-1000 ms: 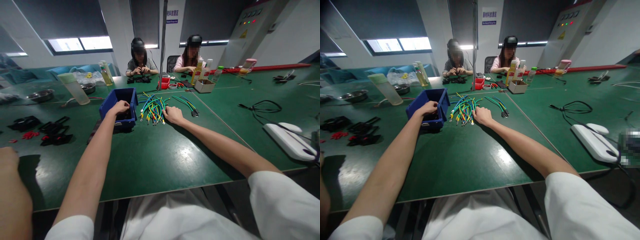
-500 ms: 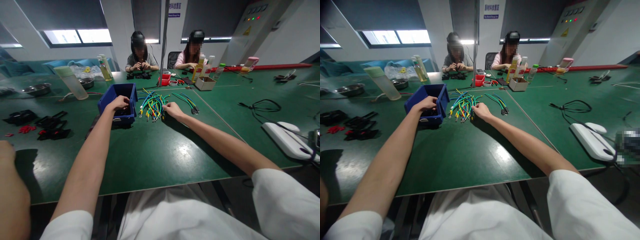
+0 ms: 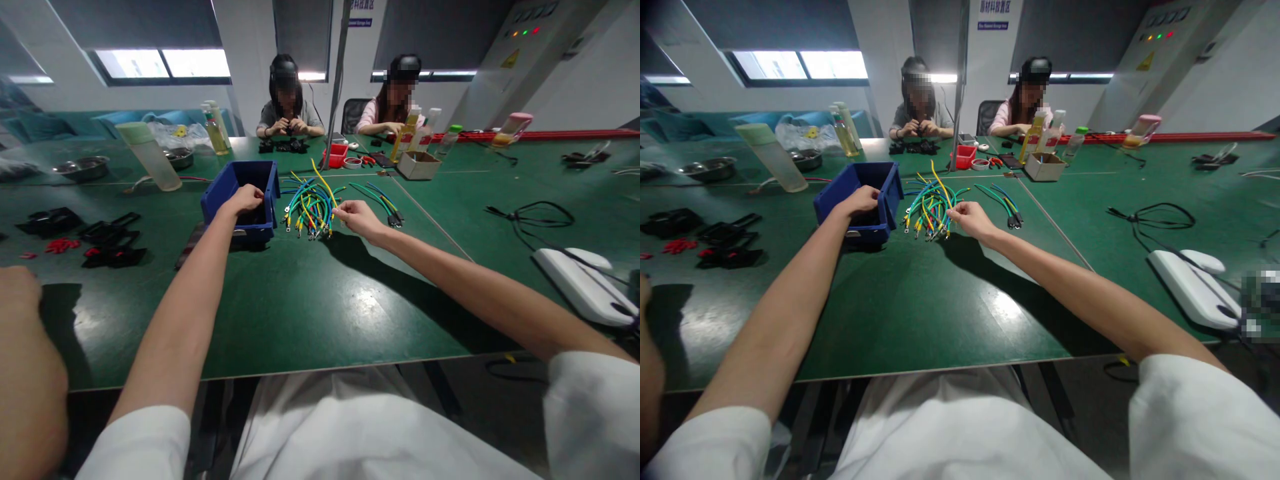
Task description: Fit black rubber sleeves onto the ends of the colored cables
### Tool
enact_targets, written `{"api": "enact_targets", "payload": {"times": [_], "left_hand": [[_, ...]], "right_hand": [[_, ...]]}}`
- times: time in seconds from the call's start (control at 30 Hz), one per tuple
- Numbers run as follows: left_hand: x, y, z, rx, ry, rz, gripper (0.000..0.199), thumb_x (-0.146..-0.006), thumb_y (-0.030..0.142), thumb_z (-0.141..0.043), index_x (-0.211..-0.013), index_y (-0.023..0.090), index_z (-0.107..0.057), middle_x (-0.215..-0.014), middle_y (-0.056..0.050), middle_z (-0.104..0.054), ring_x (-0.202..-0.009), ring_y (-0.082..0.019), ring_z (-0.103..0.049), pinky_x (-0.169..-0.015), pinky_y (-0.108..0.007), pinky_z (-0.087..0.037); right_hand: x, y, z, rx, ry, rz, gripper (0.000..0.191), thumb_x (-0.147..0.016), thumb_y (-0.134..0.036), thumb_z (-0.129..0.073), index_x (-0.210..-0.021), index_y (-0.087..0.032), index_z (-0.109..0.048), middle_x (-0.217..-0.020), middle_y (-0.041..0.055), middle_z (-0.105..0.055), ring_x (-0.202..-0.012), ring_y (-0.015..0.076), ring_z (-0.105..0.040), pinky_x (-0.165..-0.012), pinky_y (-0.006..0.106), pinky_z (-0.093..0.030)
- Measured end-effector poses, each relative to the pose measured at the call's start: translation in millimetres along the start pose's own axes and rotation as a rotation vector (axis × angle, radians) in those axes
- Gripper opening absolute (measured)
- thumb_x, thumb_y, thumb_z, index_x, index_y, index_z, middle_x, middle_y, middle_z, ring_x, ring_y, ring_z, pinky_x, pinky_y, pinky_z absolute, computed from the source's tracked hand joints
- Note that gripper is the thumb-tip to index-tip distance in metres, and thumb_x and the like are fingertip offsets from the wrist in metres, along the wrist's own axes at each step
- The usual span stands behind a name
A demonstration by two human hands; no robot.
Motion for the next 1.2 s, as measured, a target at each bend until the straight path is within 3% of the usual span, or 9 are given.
{"api": "enact_targets", "payload": {"times": [0.13,0.3,0.67,0.77,0.97,1.2], "left_hand": [[-4,3,1.4,-0.156,0.06,-0.098,0.021,-0.067,0.019,-0.063,-0.085,0.013,-0.07,-0.078,-0.005,-0.068,-0.087,-0.021,-0.063,-0.078,-0.022,-0.046],[-2,5,4.3,-0.25,0.124,-0.096,0.027,-0.066,0.02,-0.063,-0.091,0.013,-0.069,-0.081,-0.005,-0.066,-0.086,-0.021,-0.061,-0.082,-0.023,-0.045],[7,13,10.6,-0.198,0.195,-0.1,0.028,-0.07,0.022,-0.059,-0.092,0.008,-0.07,-0.076,-0.004,-0.064,-0.083,-0.018,-0.059,-0.086,-0.023,-0.044],[9,12,19.7,-0.104,0.315,-0.097,0.03,-0.074,0.023,-0.058,-0.097,0.009,-0.07,-0.084,-0.005,-0.068,-0.082,-0.017,-0.06,-0.086,-0.024,-0.045],[18,11,43.4,0.125,0.613,-0.008,0.025,-0.085,0.019,-0.05,-0.106,0.013,-0.063,-0.098,-0.006,-0.067,-0.069,-0.011,-0.059,-0.067,-0.022,-0.048],[45,52,78.3,0.382,0.985,-0.102,0.019,-0.099,0.018,-0.034,-0.109,0.01,-0.048,-0.1,-0.006,-0.06,-0.058,-0.005,-0.047,-0.052,-0.018,-0.042]], "right_hand": [[28,-6,-5,-0.027,-0.004,0.043,0.044,-0.077,-0.06,-0.062,-0.071,-0.018,-0.051,-0.06,-0.0042,-0.044,-0.054,0.0082,-0.038,-0.05,0.023,-0.029],[60,6,-11,-0.106,0.004,0.062,0.042,-0.083,-0.061,-0.056,-0.077,-0.021,-0.047,-0.06,-0.0057,-0.044,-0.051,0.0086,-0.044,-0.049,0.023,-0.034],[55,22,-3,-0.177,0.149,0.039,0.024,-0.087,-0.045,-0.056,-0.088,-0.022,-0.047,-0.073,-0.0026,-0.056,-0.047,0.0077,-0.047,-0.046,0.024,-0.037],[54,25,2,-0.155,0.22,0.023,0.024,-0.085,-0.044,-0.058,-0.089,-0.021,-0.051,-0.078,-0.0003,-0.06,-0.048,0.0079,-0.049,-0.048,0.025,-0.039],[50,26,13,-0.194,0.29,0.001,0.024,-0.082,-0.042,-0.061,-0.088,-0.02,-0.053,-0.075,0.0023,-0.065,-0.049,0.0089,-0.049,-0.047,0.024,-0.038],[48,30,20,-0.159,0.35,-0.008,0.026,-0.082,-0.043,-0.06,-0.094,-0.021,-0.052,-0.076,0.0016,-0.066,-0.05,0.0097,-0.051,-0.048,0.024,-0.04]]}}
Point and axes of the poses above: each hand's wrist, its own x-axis away from the middle knuckle, its own z-axis out of the back of the hand, y = z × x, the point moved 6 cm from there along -x, towards the middle knuckle
